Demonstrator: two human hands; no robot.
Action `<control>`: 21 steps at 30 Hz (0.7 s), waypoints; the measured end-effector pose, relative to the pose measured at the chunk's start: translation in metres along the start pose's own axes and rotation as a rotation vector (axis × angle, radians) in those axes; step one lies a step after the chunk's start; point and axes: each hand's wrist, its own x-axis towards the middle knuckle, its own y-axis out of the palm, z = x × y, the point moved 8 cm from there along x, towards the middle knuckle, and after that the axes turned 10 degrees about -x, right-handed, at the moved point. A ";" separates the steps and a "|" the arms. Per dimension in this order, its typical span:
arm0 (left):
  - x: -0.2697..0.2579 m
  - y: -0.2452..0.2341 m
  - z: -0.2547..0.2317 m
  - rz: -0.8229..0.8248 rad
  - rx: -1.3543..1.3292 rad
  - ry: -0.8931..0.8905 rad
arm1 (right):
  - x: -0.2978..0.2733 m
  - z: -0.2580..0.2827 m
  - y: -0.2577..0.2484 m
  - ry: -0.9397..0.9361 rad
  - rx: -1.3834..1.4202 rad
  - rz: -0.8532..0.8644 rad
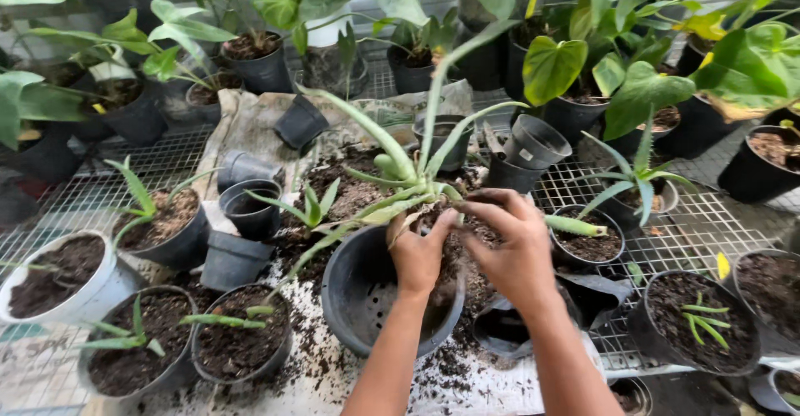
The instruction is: The person repots a large aloe plant into a plastic container by hand, removing soil and small pups, and then places the pups into smaller individual pots.
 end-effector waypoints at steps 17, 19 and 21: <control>0.003 -0.020 0.051 0.012 -0.204 -0.049 | 0.011 0.024 0.035 0.015 0.256 -0.140; -0.001 -0.022 0.013 0.035 -0.201 -0.032 | 0.011 0.021 0.036 0.123 0.323 -0.102; -0.003 -0.024 0.001 0.058 -0.198 -0.015 | 0.011 0.016 0.038 0.233 0.388 -0.064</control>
